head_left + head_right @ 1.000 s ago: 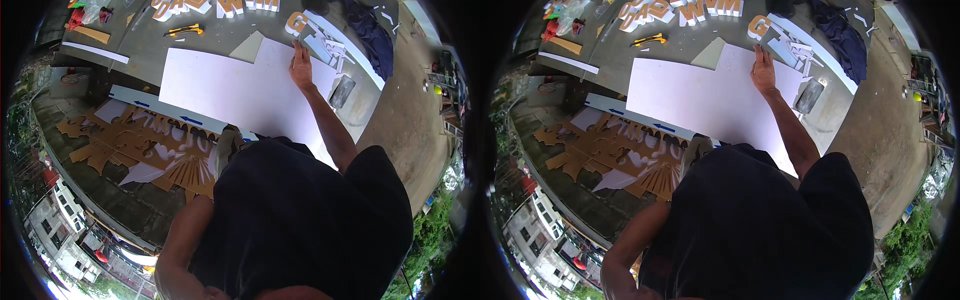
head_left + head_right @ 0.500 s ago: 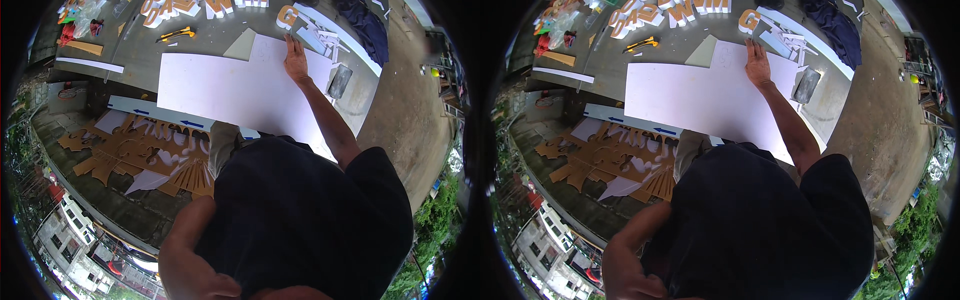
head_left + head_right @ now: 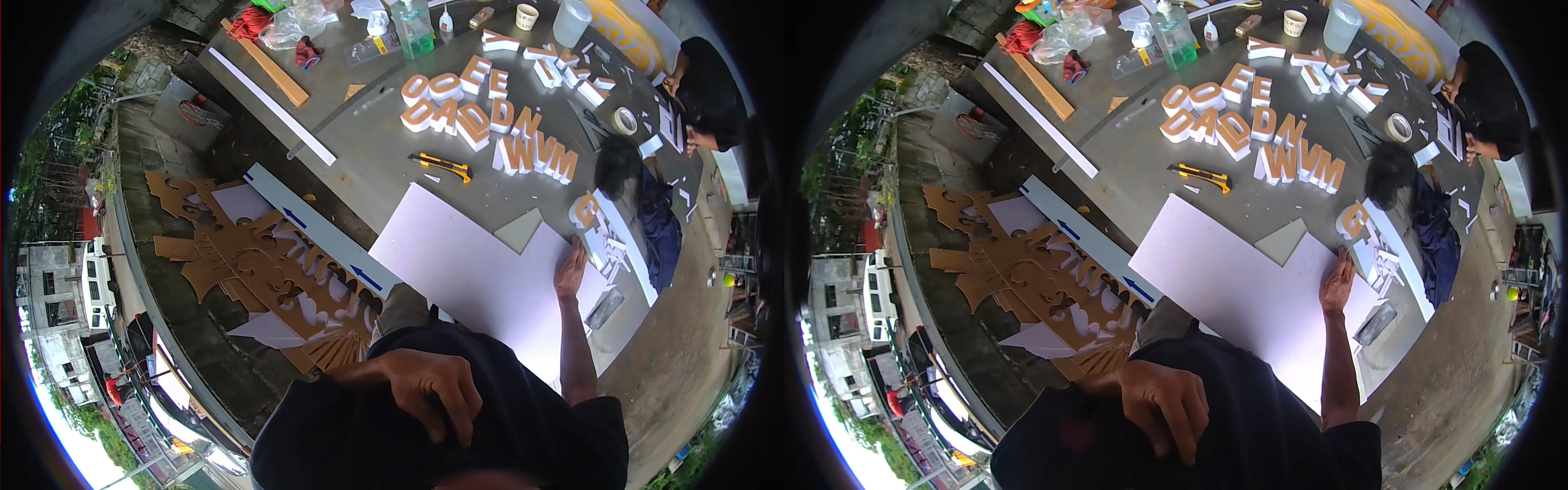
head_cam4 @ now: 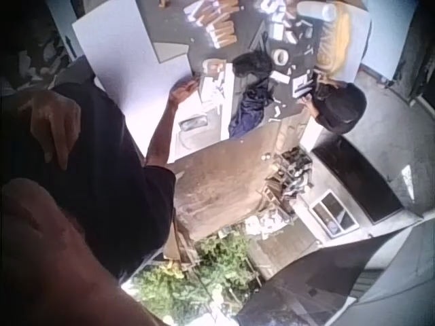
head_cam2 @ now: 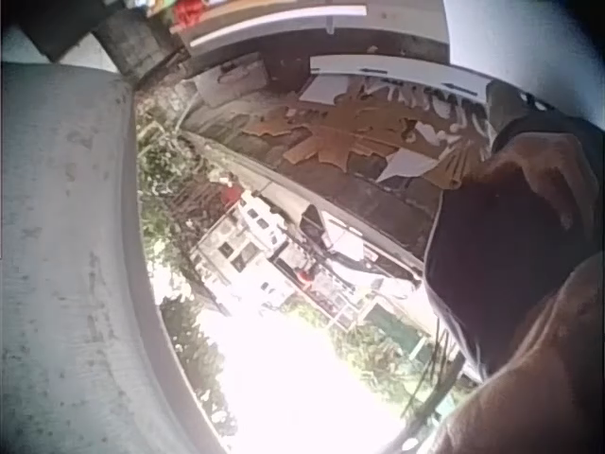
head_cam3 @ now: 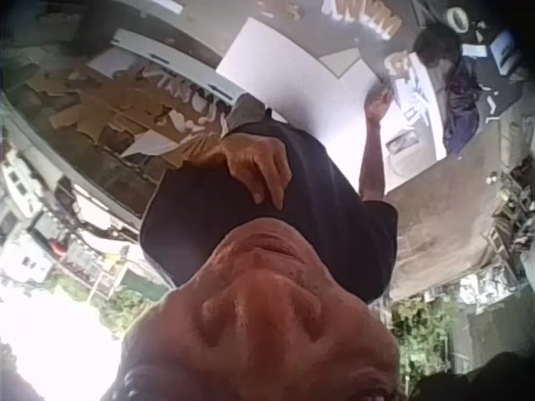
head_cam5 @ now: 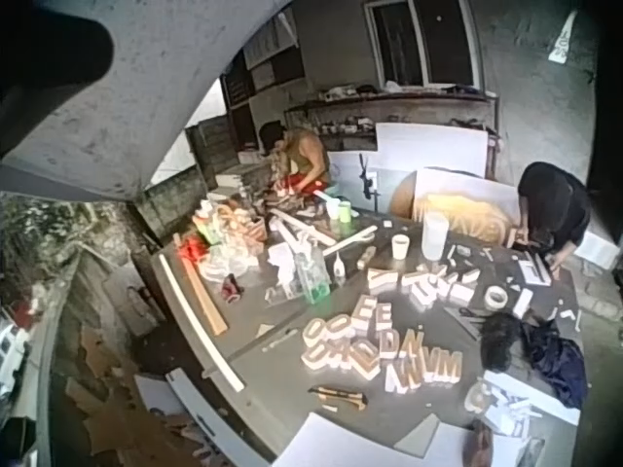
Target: Tracing a letter template onto a board using a pencil.
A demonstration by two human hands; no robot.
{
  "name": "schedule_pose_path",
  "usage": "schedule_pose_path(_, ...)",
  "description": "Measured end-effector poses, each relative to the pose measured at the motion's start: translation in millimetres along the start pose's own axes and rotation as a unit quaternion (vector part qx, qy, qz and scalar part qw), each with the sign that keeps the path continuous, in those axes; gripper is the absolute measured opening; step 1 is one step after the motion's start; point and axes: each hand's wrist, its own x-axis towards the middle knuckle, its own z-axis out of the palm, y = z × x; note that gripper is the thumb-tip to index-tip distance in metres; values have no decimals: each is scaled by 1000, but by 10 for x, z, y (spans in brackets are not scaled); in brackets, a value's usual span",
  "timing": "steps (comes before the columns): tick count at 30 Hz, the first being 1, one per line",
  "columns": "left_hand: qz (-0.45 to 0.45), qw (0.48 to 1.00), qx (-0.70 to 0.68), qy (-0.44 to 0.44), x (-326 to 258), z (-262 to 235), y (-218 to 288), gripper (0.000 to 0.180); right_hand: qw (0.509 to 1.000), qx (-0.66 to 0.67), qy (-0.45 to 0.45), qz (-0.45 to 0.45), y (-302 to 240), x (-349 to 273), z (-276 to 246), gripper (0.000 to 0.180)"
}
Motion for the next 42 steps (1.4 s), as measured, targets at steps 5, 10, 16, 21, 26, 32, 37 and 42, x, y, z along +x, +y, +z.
schedule_pose_path(5,15,999,-40,26,-71,-257,285,19,999,-43,-17,29,-72,22,1,48)
schedule_pose_path(10,5,999,19,31,-83,-497,552,12,996,-74,-19,40,-106,44,-13,49)
schedule_pose_path(16,12,966,140,219,42,-790,926,12,991,-97,-37,79,-68,39,13,54)
schedule_pose_path(21,76,932,210,285,484,-729,1191,15,991,-104,-28,74,-72,81,71,48)
schedule_pose_path(26,110,929,283,209,782,-590,986,18,992,-71,-33,101,-7,-24,-58,46)
schedule_pose_path(32,-138,911,303,245,422,-665,593,20,994,-75,-16,82,-63,-31,61,55)
schedule_pose_path(37,-273,769,364,449,-304,-955,-125,12,992,-81,-13,97,-25,-52,79,48)
schedule_pose_path(42,-418,643,392,507,-1070,-1051,-472,20,996,-53,1,78,-7,-31,115,52)
